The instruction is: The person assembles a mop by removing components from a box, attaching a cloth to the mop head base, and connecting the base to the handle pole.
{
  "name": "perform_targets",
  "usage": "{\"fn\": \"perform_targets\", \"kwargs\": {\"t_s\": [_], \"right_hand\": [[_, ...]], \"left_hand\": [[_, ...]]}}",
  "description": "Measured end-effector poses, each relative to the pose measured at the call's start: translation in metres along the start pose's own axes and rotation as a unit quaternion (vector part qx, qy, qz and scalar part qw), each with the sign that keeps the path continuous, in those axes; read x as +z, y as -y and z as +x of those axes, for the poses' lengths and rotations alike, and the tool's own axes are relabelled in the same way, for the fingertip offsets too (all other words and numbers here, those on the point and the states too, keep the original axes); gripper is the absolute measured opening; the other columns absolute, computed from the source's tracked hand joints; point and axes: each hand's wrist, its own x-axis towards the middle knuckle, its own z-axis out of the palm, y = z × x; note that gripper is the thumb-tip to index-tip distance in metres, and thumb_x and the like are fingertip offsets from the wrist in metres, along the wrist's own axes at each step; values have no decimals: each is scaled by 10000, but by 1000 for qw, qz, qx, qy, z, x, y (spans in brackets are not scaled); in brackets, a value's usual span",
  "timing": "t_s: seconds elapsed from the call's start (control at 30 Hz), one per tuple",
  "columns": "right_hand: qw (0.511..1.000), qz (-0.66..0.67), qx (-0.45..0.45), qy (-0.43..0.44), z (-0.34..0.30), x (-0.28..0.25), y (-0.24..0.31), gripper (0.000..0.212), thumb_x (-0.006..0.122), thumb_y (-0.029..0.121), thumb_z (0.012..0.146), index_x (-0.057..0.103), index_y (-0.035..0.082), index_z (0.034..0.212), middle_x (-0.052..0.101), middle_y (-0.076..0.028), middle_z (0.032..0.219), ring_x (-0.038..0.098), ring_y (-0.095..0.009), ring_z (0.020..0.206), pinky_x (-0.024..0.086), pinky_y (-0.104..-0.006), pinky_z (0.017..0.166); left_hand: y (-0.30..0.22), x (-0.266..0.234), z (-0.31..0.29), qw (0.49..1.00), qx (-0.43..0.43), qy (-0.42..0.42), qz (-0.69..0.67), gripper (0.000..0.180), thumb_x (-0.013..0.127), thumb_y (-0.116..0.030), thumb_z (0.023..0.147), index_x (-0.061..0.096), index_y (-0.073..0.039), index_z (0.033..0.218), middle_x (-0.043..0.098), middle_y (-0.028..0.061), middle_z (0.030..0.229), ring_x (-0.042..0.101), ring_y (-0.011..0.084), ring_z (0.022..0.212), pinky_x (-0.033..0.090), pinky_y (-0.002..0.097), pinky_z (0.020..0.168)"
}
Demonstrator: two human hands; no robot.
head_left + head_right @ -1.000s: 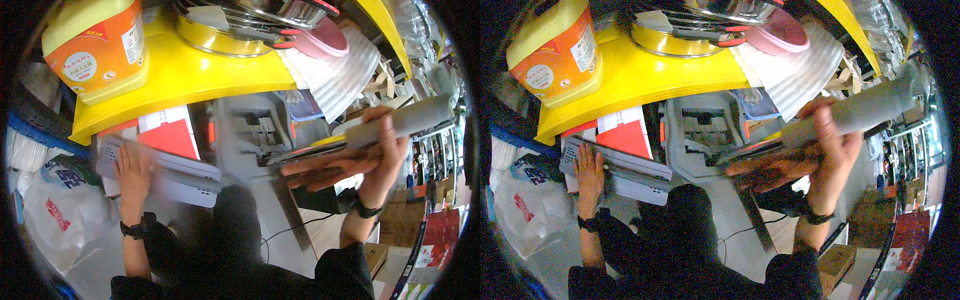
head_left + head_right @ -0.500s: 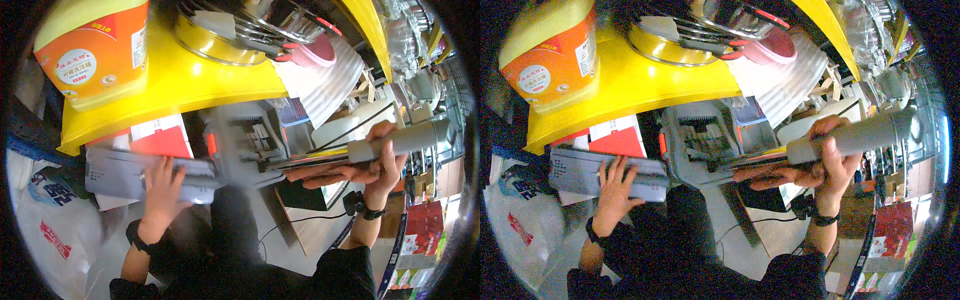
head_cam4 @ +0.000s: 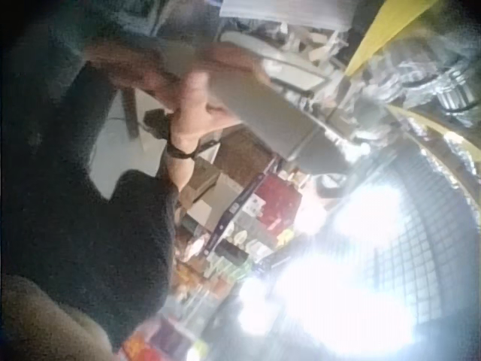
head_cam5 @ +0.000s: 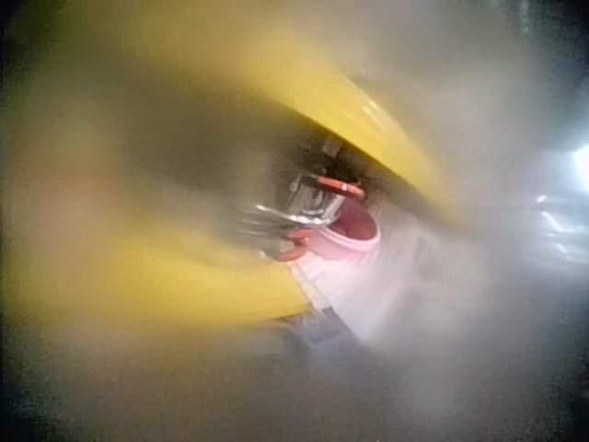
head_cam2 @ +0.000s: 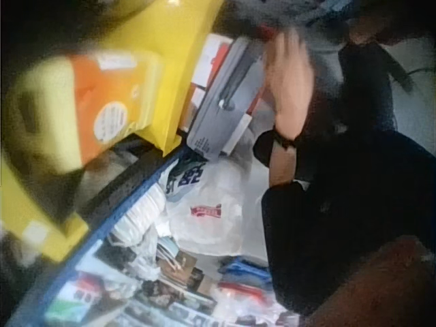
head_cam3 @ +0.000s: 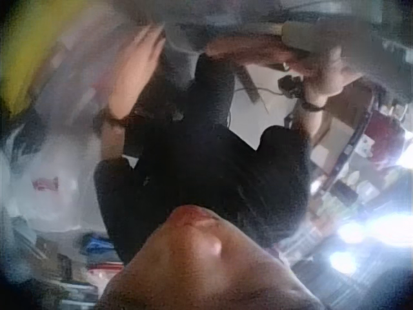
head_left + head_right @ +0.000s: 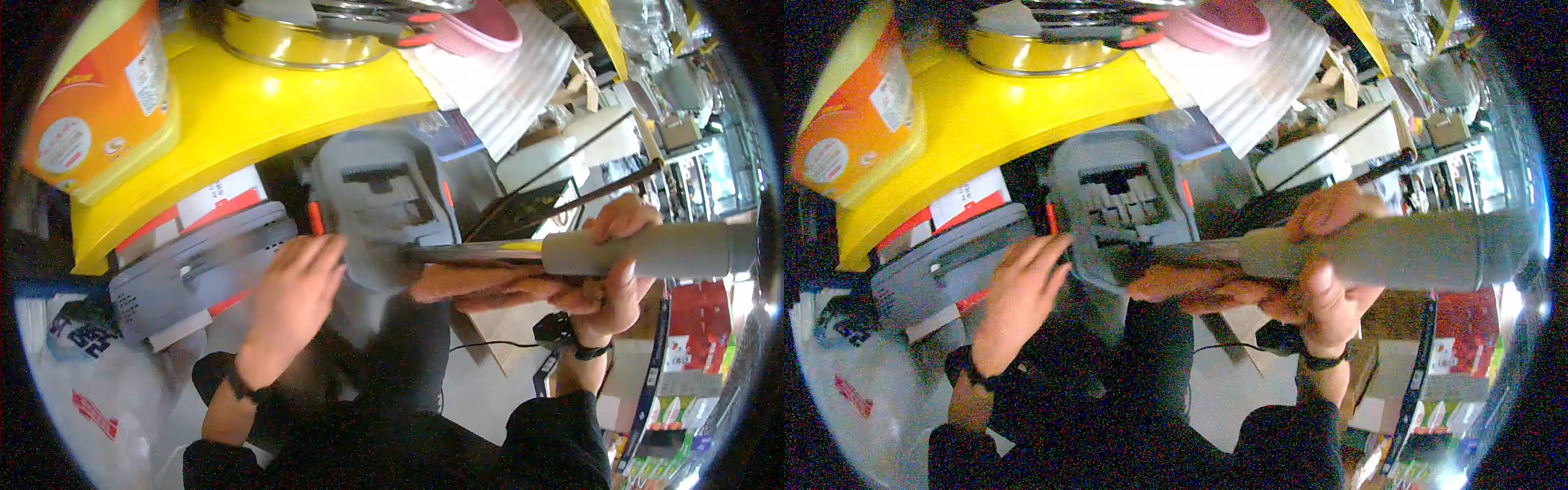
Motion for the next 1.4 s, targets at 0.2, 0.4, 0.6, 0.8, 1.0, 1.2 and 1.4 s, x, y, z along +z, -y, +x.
{"fn": "perform_targets", "kwargs": {"t_s": [0.2, 0.4, 0.6, 0.8, 1.0, 1.2, 1.4], "right_hand": [[986, 36, 156, 44, -12, 4, -21, 406, 785, 93, 769, 544, 12, 1085, 632, -98, 1008, 617, -185, 905, 507, -320, 785], [912, 92, 329, 227, -48, 30, -79, 253, 779, 85, 805, 608, 22, 980, 646, -34, 865, 607, -95, 763, 507, -260, 667], [888, 178, 340, 254, -57, 34, -97, 282, 694, 137, 880, 554, -57, 1029, 552, -44, 511, 522, -128, 344, 438, -278, 261], [874, 176, 379, 250, -61, 25, -103, 380, 702, 140, 880, 533, -35, 1172, 539, -10, 524, 534, -95, 385, 459, -272, 355], [927, 242, 220, 184, -67, 14, -97, 342, 629, 48, 874, 540, -31, 1195, 623, -109, 943, 605, -104, 525, 491, -226, 434], [947, 179, 251, 87, -55, 13, -145, 204, 638, 34, 839, 674, 38, 1040, 673, -37, 879, 535, -29, 569, 417, -200, 488], [914, -107, 133, 367, -63, 24, -197, 399, 708, 190, 754, 613, 24, 1104, 667, -233, 975, 651, -398, 878, 522, -434, 779]], "left_hand": [[-7, 44, 42, 987, 76, 73, 123, 351, 718, -177, 759, 631, -38, 1069, 620, 111, 1067, 553, 299, 1079, 444, 413, 925], [-6, 62, 65, 981, 110, 89, 134, 321, 733, -238, 738, 658, -50, 988, 633, 123, 963, 581, 298, 1005, 418, 418, 879], [-8, 60, 92, 976, 94, 159, 113, 331, 747, -307, 745, 637, -61, 938, 645, 130, 900, 620, 321, 924, 433, 435, 822], [-51, 31, 106, 988, 1, 154, 26, 316, 780, -238, 720, 598, -51, 898, 646, 151, 852, 624, 359, 863, 483, 426, 723], [-70, -12, 103, 987, -22, 129, -88, 251, 766, -185, 763, 592, -19, 835, 619, 96, 771, 600, 200, 762, 473, 345, 710], [-89, -77, 92, 988, -20, -25, -154, 227, 750, -198, 813, 615, -53, 923, 586, -3, 880, 548, 127, 865, 436, 269, 813], [-75, -155, 48, 943, -41, -218, -250, 279, 722, -223, 832, 633, -30, 1013, 596, -1, 968, 534, 101, 951, 396, 260, 882]]}}
